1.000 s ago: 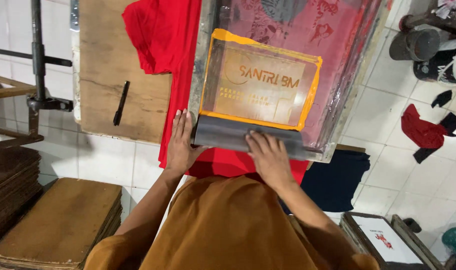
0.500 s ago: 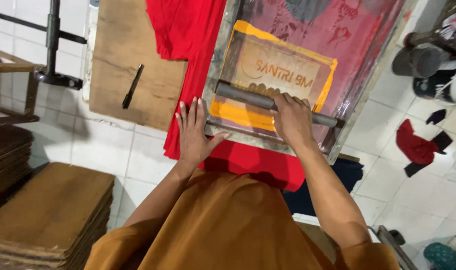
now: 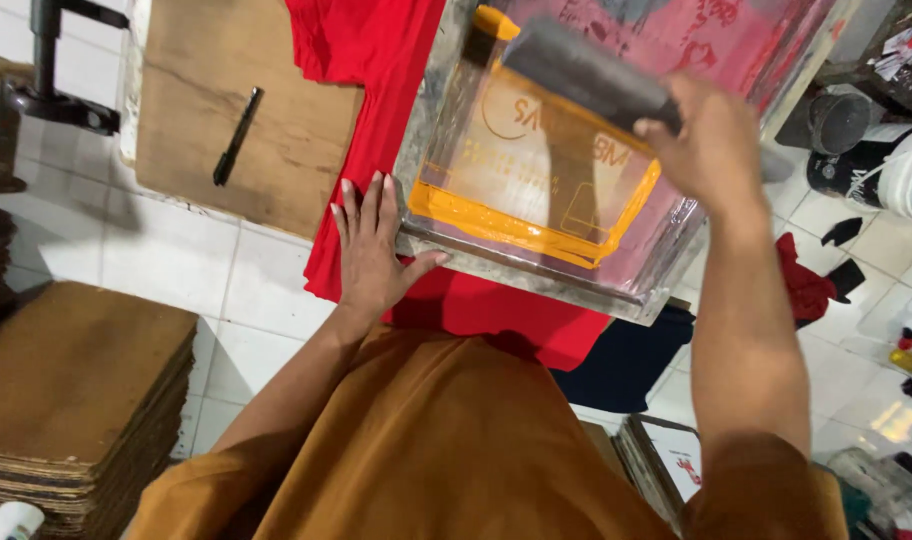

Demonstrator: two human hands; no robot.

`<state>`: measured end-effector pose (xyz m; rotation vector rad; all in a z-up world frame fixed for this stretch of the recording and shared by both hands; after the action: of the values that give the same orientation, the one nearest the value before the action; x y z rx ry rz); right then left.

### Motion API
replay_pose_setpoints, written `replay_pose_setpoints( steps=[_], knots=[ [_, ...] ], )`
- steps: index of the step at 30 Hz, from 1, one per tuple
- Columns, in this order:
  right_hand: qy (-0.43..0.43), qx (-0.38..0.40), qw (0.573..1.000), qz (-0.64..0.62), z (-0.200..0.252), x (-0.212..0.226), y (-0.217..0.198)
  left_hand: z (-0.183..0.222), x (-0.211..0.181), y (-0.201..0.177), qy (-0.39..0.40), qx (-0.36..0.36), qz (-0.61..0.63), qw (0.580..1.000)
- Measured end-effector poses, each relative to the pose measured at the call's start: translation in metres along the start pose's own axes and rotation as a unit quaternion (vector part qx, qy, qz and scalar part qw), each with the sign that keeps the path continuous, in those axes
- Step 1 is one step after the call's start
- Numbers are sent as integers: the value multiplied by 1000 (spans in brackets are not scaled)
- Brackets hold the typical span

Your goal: Manually screen printing a yellow logo onto red t-shirts using a screen frame and squeegee

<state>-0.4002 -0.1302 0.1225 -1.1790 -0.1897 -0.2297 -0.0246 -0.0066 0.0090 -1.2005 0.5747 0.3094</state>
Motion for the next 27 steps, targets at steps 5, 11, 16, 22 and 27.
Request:
replay_pose_setpoints(
  steps=[5,11,16,22,27],
  knots=[
    [-48,-37,997,43,-40,-22,-8,-1,-2,-1,3,0,0,1000],
    [-74,-30,996,45,-69,-21,3,0,-1,1,-6,4,-5,1000],
    [-104,-52,992,49,-78,-30,13,-2,-4,-4,-7,2,15,1000],
    [-103,-48,992,47,-78,-26,19,-1,-1,-2,-2,1,11,1000],
    [-130,-96,985,63,-66,-21,30,0,-1,-3,-5,-4,8,1000]
  ],
)
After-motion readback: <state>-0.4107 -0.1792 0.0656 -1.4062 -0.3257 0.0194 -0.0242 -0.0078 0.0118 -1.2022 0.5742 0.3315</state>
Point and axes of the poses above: each hand's wrist, its own z-axis away from the middle knuckle, its own y-axis out of the palm, x = y × z, the point moved 2 cm from there along -z, towards the middle knuckle, and after that the axes turned 2 degrees about z, right-handed, at the moved point
